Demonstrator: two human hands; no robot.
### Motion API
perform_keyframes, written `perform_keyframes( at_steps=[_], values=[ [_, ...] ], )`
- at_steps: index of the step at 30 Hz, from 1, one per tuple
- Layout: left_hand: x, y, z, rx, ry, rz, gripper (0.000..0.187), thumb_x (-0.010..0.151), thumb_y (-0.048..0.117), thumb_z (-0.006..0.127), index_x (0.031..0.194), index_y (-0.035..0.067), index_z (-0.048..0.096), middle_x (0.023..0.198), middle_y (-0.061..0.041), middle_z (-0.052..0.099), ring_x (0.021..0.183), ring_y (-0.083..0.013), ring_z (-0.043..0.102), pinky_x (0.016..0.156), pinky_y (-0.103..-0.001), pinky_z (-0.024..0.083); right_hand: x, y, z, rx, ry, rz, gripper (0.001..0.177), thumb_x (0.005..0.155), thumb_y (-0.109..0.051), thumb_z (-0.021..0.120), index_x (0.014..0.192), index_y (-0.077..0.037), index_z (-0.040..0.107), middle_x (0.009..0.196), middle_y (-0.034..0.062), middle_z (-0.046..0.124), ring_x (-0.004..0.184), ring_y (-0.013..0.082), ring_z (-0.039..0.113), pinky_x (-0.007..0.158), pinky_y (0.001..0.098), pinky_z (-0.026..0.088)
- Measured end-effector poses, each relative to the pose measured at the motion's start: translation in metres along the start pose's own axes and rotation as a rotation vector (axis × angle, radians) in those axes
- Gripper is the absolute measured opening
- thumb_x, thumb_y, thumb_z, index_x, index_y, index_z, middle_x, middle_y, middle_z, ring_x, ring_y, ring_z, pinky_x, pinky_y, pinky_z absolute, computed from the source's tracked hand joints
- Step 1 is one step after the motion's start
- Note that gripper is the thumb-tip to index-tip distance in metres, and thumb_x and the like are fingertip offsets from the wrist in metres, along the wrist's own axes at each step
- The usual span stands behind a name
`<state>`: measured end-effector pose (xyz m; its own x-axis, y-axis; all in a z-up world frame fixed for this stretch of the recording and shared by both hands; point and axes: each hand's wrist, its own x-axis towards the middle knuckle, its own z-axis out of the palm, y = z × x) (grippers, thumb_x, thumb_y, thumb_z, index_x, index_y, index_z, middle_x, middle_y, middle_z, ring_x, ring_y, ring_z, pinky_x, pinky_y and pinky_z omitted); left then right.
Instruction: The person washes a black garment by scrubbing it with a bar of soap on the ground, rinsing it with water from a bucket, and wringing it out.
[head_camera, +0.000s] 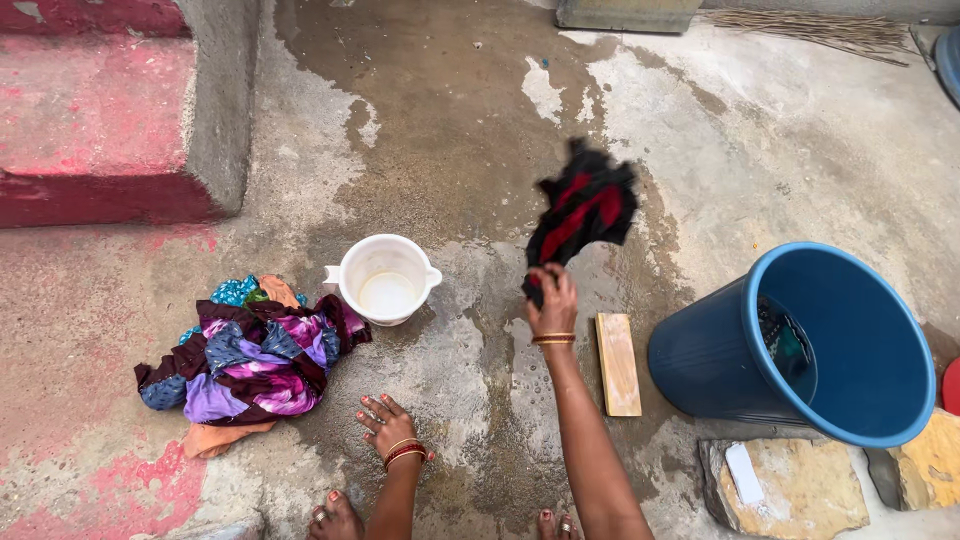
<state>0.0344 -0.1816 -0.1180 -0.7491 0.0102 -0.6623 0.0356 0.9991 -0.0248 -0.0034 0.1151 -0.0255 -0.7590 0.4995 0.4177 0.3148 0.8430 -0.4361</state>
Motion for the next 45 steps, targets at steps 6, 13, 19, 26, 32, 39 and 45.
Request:
perform_keyframes(
  at_steps=[6, 13, 19, 26, 32, 39, 45],
  values=[
    [0.06, 0.005, 0.058, 0.166, 0.342, -0.004, 0.087, 0.092, 0.015, 0.075, 0.159, 0.002, 0.021, 0.161, -0.037, 0.012, 0.142, -0.0575, 0.027, 0.099, -0.055, 0.05, -0.131, 0.058, 0.101, -0.257, -0.903, 0.168, 0.052, 0.058, -0.004, 0.091, 0.101, -0.03, 0.076, 0.137, -0.0005, 0.044, 0.126, 0.0291, 0.05, 0.107, 0.0428, 0.049],
    [0.102, 0.041, 0.037, 0.073, -0.102, -0.128, 0.087, 0.093, 0.041, 0.07, 0.154, -0.012, 0.037, 0.16, -0.046, 0.016, 0.144, -0.0603, 0.027, 0.106, -0.06, 0.041, -0.114, 0.047, 0.08, -0.163, -1.033, 0.215, 0.053, 0.06, -0.023, 0.101, 0.104, -0.026, 0.074, 0.138, 0.0005, 0.04, 0.126, 0.031, 0.044, 0.109, 0.0429, 0.044],
    [0.076, 0.039, -0.004, -0.08, 0.137, -0.182, 0.125, 0.081, 0.045, 0.084, 0.163, 0.021, -0.007, 0.153, -0.038, -0.018, 0.143, -0.0603, 0.006, 0.111, -0.073, 0.031, -0.103, 0.072, 0.076, -0.096, -0.823, 0.417, 0.067, 0.074, -0.044, 0.087, 0.127, -0.019, 0.056, 0.148, 0.0139, 0.026, 0.137, 0.0382, 0.025, 0.113, 0.0534, 0.027],
    [0.062, 0.025, -0.036, -0.165, -0.089, -0.126, 0.148, 0.063, 0.051, 0.096, 0.166, 0.022, -0.006, 0.163, -0.041, -0.01, 0.147, -0.0613, 0.006, 0.113, -0.061, 0.038, -0.158, 0.059, 0.135, -0.168, -0.398, 0.843, 0.093, 0.09, -0.068, 0.071, 0.153, -0.01, 0.035, 0.161, 0.0295, 0.009, 0.151, 0.0465, 0.002, 0.117, 0.0657, 0.008],
    [0.116, 0.027, 0.029, -0.146, 0.048, -0.156, 0.124, 0.079, 0.028, 0.088, 0.165, 0.03, -0.001, 0.16, -0.035, -0.011, 0.144, -0.0611, 0.005, 0.107, -0.061, 0.041, -0.182, 0.055, 0.149, -0.04, -0.39, 0.286, 0.085, 0.079, -0.027, 0.078, 0.153, -0.006, 0.042, 0.162, 0.0364, 0.019, 0.143, 0.05, 0.033, 0.115, 0.0543, 0.038],
    [0.112, 0.027, 0.018, -0.153, 0.09, -0.158, 0.104, 0.092, 0.014, 0.073, 0.164, 0.029, -0.001, 0.161, -0.036, -0.01, 0.144, -0.0593, 0.008, 0.105, -0.059, 0.043, 0.004, 0.047, -0.058, 1.184, 0.241, 0.825, 0.034, 0.101, -0.007, 0.056, 0.133, -0.008, 0.063, 0.11, 0.0103, 0.072, 0.083, 0.0198, 0.073, 0.061, 0.0349, 0.064],
    [0.083, 0.02, -0.013, -0.156, 0.039, -0.123, 0.118, 0.084, 0.025, 0.083, 0.165, 0.027, -0.003, 0.161, -0.036, -0.01, 0.145, -0.0589, 0.008, 0.108, -0.057, 0.042, 0.047, -0.057, -0.097, 0.38, 0.688, -0.112, 0.057, 0.114, -0.016, 0.061, 0.163, 0.0, 0.035, 0.167, 0.0193, 0.039, 0.14, 0.0329, 0.05, 0.118, 0.0444, 0.047]
  ],
)
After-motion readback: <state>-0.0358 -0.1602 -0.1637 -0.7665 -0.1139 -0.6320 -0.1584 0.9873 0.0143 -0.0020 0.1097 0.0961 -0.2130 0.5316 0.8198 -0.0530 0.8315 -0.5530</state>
